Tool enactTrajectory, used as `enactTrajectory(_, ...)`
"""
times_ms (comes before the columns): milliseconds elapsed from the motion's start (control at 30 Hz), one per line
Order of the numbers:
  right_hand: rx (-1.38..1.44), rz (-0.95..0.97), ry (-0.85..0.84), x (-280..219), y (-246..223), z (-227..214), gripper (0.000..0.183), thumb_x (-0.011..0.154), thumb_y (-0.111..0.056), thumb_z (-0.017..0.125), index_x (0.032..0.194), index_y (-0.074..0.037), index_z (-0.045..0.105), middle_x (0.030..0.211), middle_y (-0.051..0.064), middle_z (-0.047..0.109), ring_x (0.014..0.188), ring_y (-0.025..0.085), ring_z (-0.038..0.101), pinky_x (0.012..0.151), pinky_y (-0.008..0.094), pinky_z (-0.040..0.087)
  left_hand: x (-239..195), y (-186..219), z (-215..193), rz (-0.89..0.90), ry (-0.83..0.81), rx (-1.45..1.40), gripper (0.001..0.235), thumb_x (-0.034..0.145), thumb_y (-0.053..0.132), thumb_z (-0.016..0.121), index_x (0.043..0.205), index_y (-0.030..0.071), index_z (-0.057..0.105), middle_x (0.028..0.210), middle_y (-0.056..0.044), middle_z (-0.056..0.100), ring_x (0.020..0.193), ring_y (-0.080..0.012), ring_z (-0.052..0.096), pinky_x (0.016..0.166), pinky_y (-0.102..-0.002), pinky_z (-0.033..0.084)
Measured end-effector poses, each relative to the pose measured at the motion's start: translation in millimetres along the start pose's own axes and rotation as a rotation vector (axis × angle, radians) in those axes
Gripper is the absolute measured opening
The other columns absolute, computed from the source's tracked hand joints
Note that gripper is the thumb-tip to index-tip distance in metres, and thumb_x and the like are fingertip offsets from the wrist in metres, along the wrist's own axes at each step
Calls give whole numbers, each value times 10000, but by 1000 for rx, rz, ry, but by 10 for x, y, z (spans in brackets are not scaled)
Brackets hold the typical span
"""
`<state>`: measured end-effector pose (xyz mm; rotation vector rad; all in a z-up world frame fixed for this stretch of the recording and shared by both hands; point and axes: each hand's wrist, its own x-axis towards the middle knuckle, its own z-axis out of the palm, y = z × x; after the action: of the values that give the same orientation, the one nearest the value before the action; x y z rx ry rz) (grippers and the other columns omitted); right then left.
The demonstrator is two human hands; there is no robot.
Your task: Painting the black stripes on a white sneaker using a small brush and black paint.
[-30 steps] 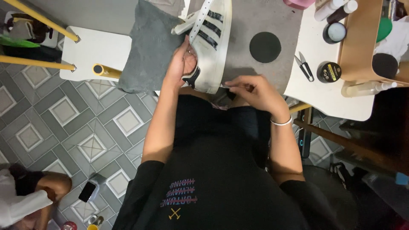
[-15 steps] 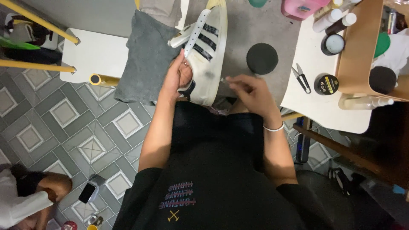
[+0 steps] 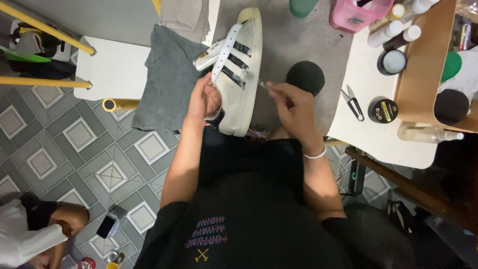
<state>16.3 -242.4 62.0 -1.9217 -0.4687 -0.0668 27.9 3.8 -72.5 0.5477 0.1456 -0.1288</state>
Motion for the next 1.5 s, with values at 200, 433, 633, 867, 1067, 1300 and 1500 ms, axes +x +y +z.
enactTrajectory(200,-117,-98,149,2,99,111,93,1018,11,668,1068,1,747,656,166,651,525,268,601,520,335,452,-131,82,433,-8,67,42,497,1020,402,539,1211,-27,703,1180,-208,735,1124,-306,735,1090,-432,529)
enactTrajectory(433,-276,31,144,-107,10,204,108,1030,-33,626,1072,-28,726,672,158,664,575,286,643,536,357,504,-83,14,337,0,364,249,367,905,379,752,1040,42,698,1018,-123,742,983,-201,723,1016,-376,529)
enactTrajectory(633,-337,2,170,199,-132,271,155,1072,-40,544,1107,16,685,835,225,715,755,378,718,636,430,573,-135,80,419,58,301,359,333,926,399,697,906,66,684,839,-73,686,873,-162,734,887,-275,556)
enactTrajectory(867,-332,101,153,-172,-228,305,114,1053,-50,592,1080,-14,696,871,218,738,801,386,732,663,426,575,-340,195,913,176,240,688,354,984,391,614,881,66,710,893,-109,643,949,-211,600,971,-371,488)
enactTrajectory(1067,-361,-26,172,326,-209,273,109,1019,26,577,1008,3,683,827,215,731,794,408,733,660,456,573,-309,113,653,191,174,713,350,990,413,610,937,87,724,992,-92,673,1093,-208,610,1068,-377,407)
enactTrajectory(1300,-267,71,151,-96,-389,349,142,1064,-61,579,1053,16,698,787,237,718,739,419,724,591,436,548,-278,101,647,244,166,647,300,997,326,615,827,94,701,897,-64,680,961,-190,619,977,-368,468)
enactTrajectory(1500,-326,143,35,-445,-382,240,103,1043,-79,619,1054,-65,721,639,121,689,590,266,713,518,306,510,-337,260,957,184,153,596,305,1002,360,601,876,108,715,870,-67,670,898,-207,637,921,-379,492)
